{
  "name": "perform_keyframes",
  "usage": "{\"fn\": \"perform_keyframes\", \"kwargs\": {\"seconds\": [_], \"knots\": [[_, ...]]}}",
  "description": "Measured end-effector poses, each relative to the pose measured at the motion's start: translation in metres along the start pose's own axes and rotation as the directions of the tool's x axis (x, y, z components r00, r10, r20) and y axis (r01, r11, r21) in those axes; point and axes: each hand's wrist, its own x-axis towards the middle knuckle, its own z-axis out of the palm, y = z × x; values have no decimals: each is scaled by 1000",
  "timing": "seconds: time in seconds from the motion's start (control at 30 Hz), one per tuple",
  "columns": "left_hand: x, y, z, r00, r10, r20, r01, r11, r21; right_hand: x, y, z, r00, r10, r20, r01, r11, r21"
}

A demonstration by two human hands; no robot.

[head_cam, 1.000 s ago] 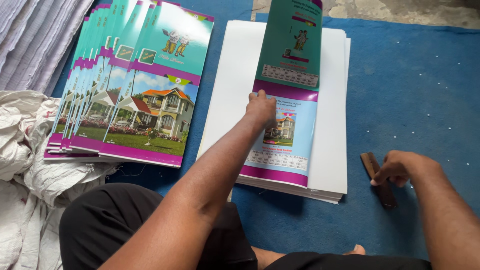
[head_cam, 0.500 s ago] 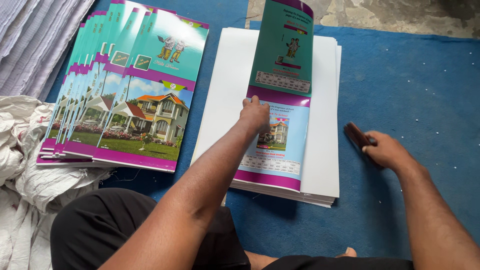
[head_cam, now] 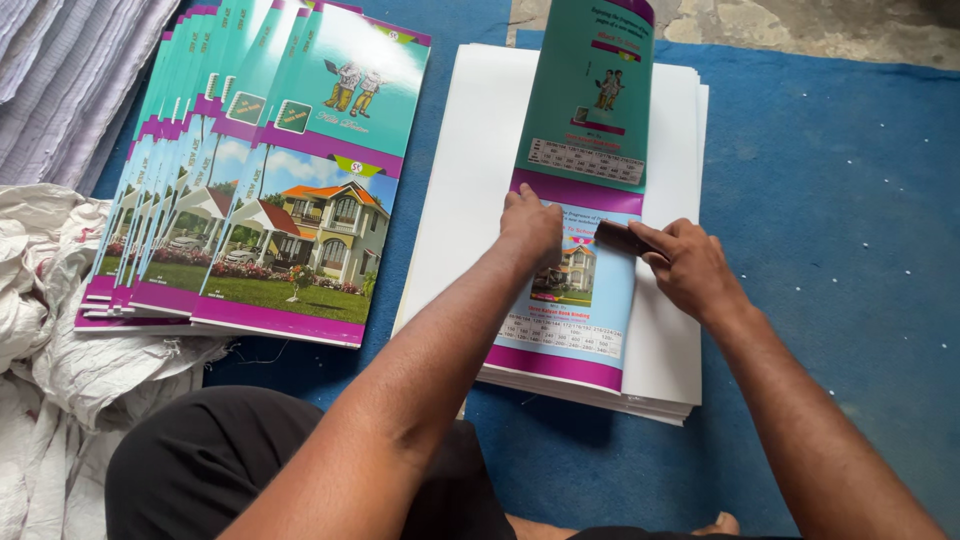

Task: The person sits on a blue mat and repeatedly folds printed covers over stacks of white pages, then presses the spine with a wooden block to crease the fold. The person continues this process for multiple book units, stacking finished copies to the side.

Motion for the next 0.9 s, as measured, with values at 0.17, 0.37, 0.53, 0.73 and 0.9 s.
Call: {"fn": "perform_keyframes", "kwargs": {"seconds": [0.17, 0.37, 0.53, 0.73, 0.9], "knots": [[0, 4, -3, 1000, -2, 17, 1, 999, 54, 10, 14, 18, 998, -24, -60, 29, 996, 88], [1, 6, -7, 999, -4, 49, 1, 998, 65, 43, 30, 38, 973, -93, -212, 99, 995, 16], [6, 6, -1, 998, 0, 68, -4, 998, 63, 79, 43, 45, 949, -105, -299, 115, 993, 14], [10, 3, 10, 1000, 10, 19, -10, 1000, 2, 118, 55, 48, 910, -156, -384, 163, 987, -13], [7, 11, -4, 992, -10, 129, 7, 1000, 24, 140, 61, 50, 923, -127, -364, 132, 991, -11]]}}
